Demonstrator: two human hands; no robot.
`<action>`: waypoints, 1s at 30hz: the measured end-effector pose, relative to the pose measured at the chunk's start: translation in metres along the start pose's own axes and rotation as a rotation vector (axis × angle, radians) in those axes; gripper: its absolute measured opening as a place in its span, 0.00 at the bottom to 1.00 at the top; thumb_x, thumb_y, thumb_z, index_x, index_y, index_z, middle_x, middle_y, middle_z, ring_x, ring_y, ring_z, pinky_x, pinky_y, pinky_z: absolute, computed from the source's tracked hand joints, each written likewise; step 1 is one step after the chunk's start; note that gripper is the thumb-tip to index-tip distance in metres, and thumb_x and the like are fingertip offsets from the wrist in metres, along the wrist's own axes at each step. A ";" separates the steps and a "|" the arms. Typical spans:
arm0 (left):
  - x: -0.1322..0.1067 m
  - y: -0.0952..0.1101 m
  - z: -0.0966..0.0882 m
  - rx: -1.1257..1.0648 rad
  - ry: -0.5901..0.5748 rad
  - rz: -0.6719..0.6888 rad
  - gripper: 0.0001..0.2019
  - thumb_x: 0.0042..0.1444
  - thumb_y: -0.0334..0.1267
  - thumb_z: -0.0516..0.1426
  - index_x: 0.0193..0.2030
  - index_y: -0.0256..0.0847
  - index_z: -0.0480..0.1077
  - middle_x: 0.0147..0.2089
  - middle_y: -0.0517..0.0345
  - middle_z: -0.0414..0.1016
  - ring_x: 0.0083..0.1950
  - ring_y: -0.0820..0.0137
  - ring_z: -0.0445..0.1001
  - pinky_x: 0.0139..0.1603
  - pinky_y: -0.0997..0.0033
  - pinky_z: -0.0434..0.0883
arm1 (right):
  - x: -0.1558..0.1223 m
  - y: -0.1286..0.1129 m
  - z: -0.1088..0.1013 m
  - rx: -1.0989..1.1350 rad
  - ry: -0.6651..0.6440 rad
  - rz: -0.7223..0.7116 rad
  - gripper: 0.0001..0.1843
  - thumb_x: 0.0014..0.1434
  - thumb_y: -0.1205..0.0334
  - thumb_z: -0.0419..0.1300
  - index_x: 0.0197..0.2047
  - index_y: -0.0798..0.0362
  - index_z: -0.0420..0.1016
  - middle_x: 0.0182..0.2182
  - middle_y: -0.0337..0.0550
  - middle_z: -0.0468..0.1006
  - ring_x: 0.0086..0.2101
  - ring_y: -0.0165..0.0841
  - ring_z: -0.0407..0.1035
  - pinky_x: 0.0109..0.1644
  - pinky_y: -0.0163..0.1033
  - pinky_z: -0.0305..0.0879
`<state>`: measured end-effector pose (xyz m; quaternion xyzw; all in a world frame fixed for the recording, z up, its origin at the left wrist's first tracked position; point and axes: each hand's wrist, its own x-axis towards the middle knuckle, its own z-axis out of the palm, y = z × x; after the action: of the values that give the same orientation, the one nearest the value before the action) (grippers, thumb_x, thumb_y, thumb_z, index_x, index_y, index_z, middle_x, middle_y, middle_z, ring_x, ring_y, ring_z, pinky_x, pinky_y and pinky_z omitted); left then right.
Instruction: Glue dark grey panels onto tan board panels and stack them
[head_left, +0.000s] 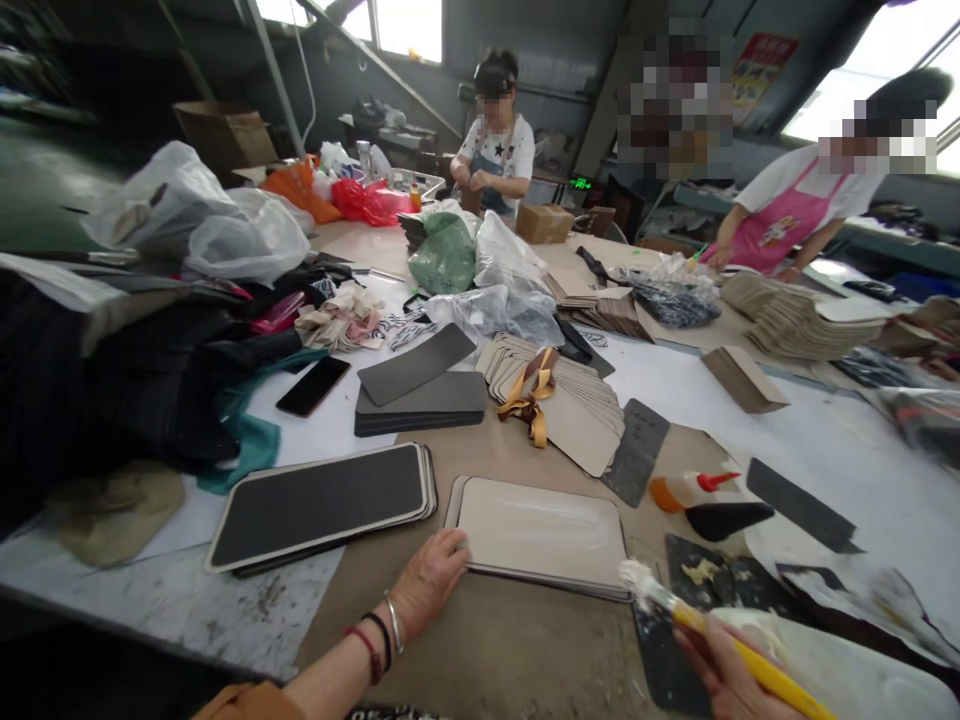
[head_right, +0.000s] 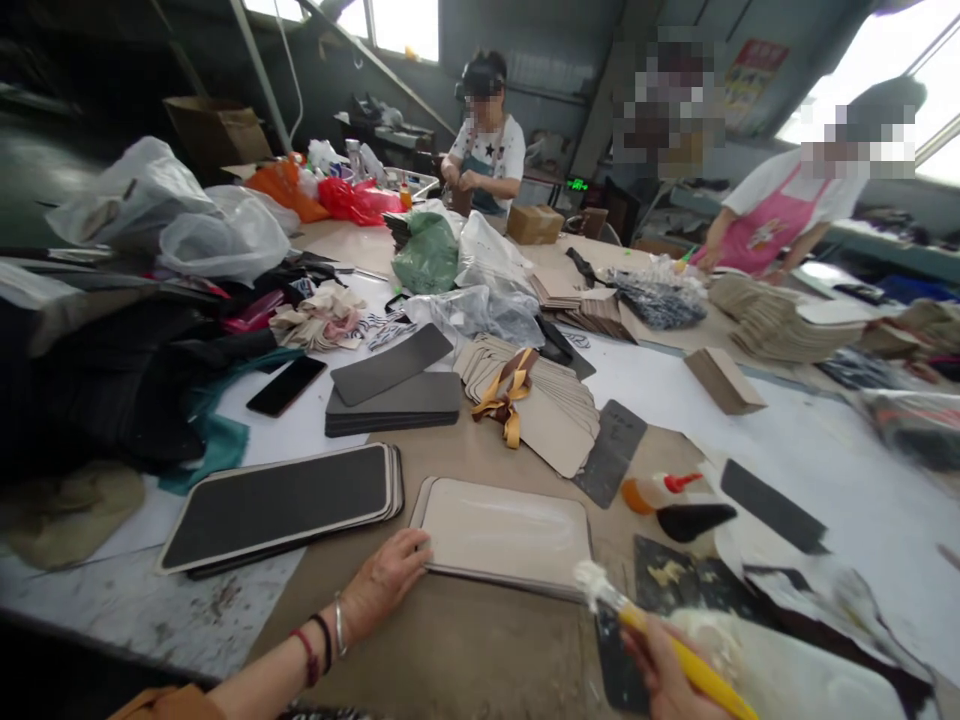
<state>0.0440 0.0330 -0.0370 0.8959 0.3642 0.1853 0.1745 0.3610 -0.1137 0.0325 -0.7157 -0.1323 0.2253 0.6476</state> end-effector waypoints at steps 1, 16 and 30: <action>0.000 -0.001 0.000 -0.017 0.000 -0.002 0.11 0.48 0.21 0.55 0.37 0.39 0.69 0.44 0.53 0.70 0.48 0.65 0.69 0.49 0.63 0.72 | -0.012 0.000 0.029 0.006 -0.074 0.041 0.18 0.36 0.53 0.70 0.29 0.53 0.73 0.29 0.44 0.77 0.29 0.40 0.73 0.33 0.44 0.75; 0.003 -0.005 -0.001 -0.135 0.058 0.010 0.09 0.55 0.24 0.50 0.35 0.41 0.67 0.38 0.55 0.68 0.43 0.68 0.68 0.43 0.66 0.71 | -0.049 0.024 0.185 -0.393 -0.507 -0.138 0.21 0.50 0.43 0.58 0.33 0.53 0.72 0.27 0.42 0.76 0.29 0.36 0.70 0.36 0.39 0.67; 0.003 -0.011 0.005 -0.042 0.050 0.072 0.11 0.55 0.26 0.51 0.41 0.43 0.68 0.40 0.56 0.71 0.43 0.67 0.70 0.44 0.66 0.72 | -0.005 0.027 0.161 -0.459 -0.289 -0.184 0.19 0.50 0.45 0.58 0.32 0.53 0.72 0.25 0.42 0.75 0.27 0.35 0.70 0.34 0.38 0.65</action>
<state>0.0415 0.0412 -0.0454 0.8996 0.3320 0.2215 0.1772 0.2743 0.0201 -0.0033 -0.7890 -0.3353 0.2295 0.4609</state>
